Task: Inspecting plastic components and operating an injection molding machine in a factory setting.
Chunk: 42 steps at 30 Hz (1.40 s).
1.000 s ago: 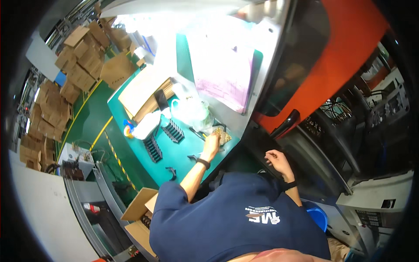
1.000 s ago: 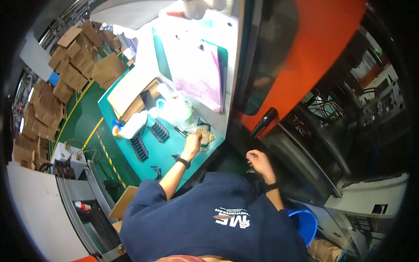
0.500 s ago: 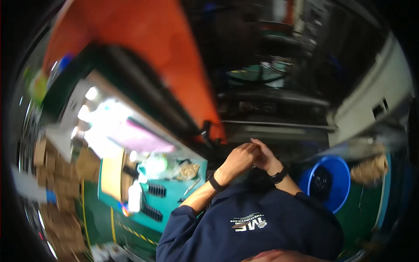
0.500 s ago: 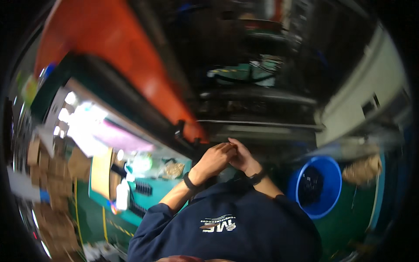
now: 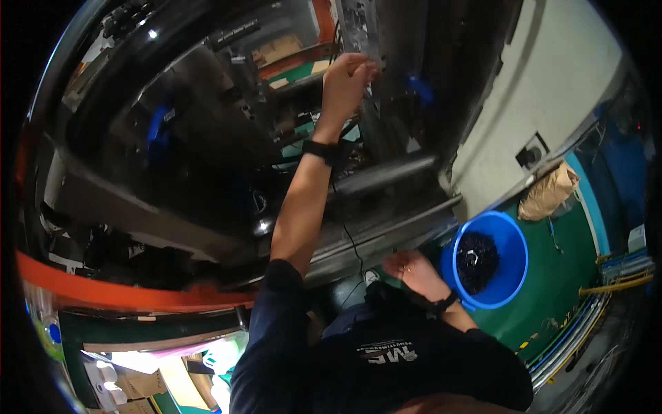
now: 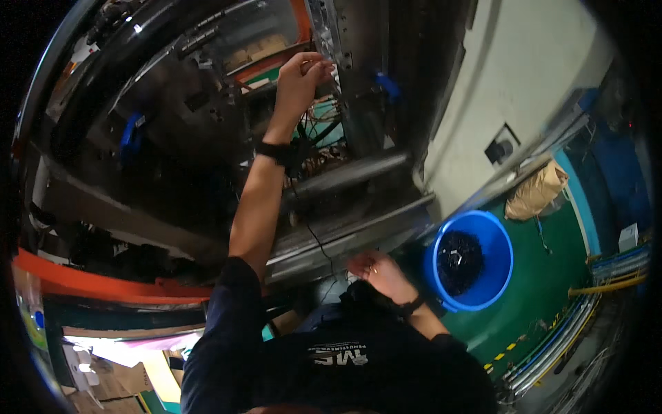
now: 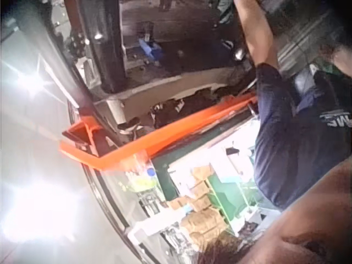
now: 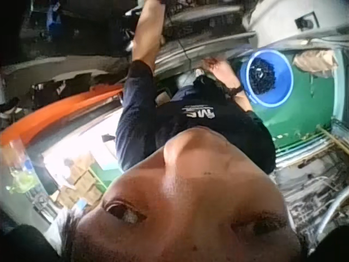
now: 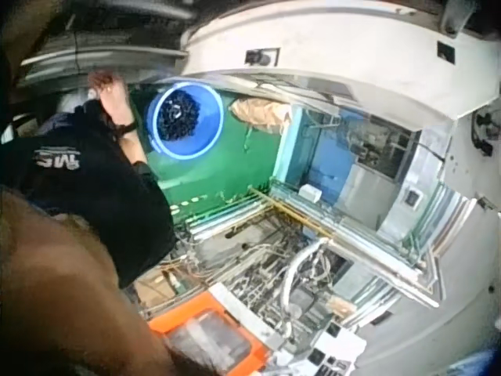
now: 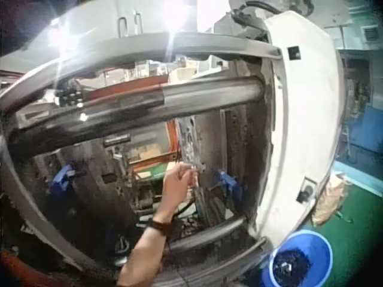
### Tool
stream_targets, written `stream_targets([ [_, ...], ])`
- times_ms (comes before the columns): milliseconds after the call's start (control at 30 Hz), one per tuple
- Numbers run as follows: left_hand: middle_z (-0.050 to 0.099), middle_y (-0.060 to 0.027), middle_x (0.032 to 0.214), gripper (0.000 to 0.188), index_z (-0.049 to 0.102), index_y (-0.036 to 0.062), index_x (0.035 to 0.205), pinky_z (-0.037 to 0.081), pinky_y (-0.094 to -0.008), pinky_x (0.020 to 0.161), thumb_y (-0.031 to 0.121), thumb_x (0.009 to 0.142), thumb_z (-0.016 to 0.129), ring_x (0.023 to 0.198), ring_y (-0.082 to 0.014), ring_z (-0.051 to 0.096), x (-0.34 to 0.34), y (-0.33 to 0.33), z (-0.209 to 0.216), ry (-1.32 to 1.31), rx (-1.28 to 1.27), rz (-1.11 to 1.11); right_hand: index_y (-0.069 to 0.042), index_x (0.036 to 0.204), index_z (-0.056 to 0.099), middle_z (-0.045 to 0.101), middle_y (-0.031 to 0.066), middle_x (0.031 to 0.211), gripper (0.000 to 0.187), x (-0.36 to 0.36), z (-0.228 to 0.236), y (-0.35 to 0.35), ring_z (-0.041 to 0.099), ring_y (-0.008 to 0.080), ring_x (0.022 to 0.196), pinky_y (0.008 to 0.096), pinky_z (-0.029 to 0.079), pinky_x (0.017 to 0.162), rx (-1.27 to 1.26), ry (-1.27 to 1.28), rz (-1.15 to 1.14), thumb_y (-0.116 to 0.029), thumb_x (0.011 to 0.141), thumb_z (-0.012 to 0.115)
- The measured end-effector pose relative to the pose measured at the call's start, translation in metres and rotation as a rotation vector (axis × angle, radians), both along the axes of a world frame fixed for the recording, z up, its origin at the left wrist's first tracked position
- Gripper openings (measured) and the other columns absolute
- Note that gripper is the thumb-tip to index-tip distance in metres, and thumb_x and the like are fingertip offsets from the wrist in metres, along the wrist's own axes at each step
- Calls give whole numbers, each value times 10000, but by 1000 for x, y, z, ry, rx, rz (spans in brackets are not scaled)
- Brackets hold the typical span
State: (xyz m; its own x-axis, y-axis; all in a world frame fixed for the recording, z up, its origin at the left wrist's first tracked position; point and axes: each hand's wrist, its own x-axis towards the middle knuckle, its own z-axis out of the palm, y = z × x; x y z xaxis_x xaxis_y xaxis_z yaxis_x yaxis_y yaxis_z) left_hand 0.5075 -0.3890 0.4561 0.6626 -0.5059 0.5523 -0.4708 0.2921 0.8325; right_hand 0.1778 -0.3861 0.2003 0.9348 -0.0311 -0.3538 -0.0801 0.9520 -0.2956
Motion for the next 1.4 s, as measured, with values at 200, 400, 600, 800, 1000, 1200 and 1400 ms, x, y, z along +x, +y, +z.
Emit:
stream_targets([
  [200, 684, -130, 894, 161, 614, -68, 1010, 538, -286, 718, 66, 924, 590, 853, -184, 667, 126, -71, 1, 321, -150, 107, 62, 980, 609, 647, 229, 1065, 286, 7, 11, -33, 632, 326, 1017, 417, 467, 973, -172, 147, 26, -199, 963, 493],
  [400, 671, -87, 855, 186, 651, -79, 1011, 501, -282, 635, 61, 890, 653, 709, -137, 610, 191, -125, 4, 328, -284, 233, 71, 1028, 595, 655, 212, 1048, 311, 9, 18, -55, 645, 305, 989, 398, 502, 934, -314, 140, -34, -211, 984, 473],
  [600, 659, -39, 801, 144, 674, -29, 922, 453, -240, 604, 103, 867, 690, 678, -106, 575, 235, -160, -2, 156, -247, 393, 82, 1020, 590, 651, 222, 1043, 327, 16, 14, -66, 646, 312, 982, 403, 502, 937, -277, 99, -105, -213, 990, 450],
  [800, 651, -28, 799, 124, 673, -14, 929, 447, -255, 610, 104, 889, 664, 660, -103, 555, 244, -174, -14, 191, -317, 339, 75, 1008, 588, 649, 233, 1037, 299, 17, 18, -66, 646, 318, 981, 409, 502, 937, -309, 180, -143, -192, 981, 459],
  [1000, 641, -13, 802, 138, 669, -17, 936, 435, -249, 630, 116, 908, 645, 691, -97, 546, 231, -173, -12, 198, -346, 339, 68, 1007, 580, 649, 233, 1041, 292, 19, 7, -67, 646, 313, 984, 397, 502, 942, -307, 206, -125, -197, 982, 460],
  [1200, 645, -14, 813, 144, 661, -18, 952, 447, -252, 642, 119, 909, 646, 700, -98, 557, 220, -169, -6, 270, -320, 372, 63, 1004, 583, 651, 232, 1033, 285, 21, 1, -63, 651, 317, 988, 396, 513, 933, -300, 163, -121, -196, 983, 467],
  [1400, 655, -28, 832, 142, 659, -21, 960, 461, -251, 654, 110, 903, 652, 716, -103, 579, 228, -168, -7, 219, -300, 378, 66, 1017, 580, 645, 236, 1045, 274, 22, -1, -64, 654, 323, 982, 399, 527, 914, -257, 136, -142, -183, 982, 470],
])
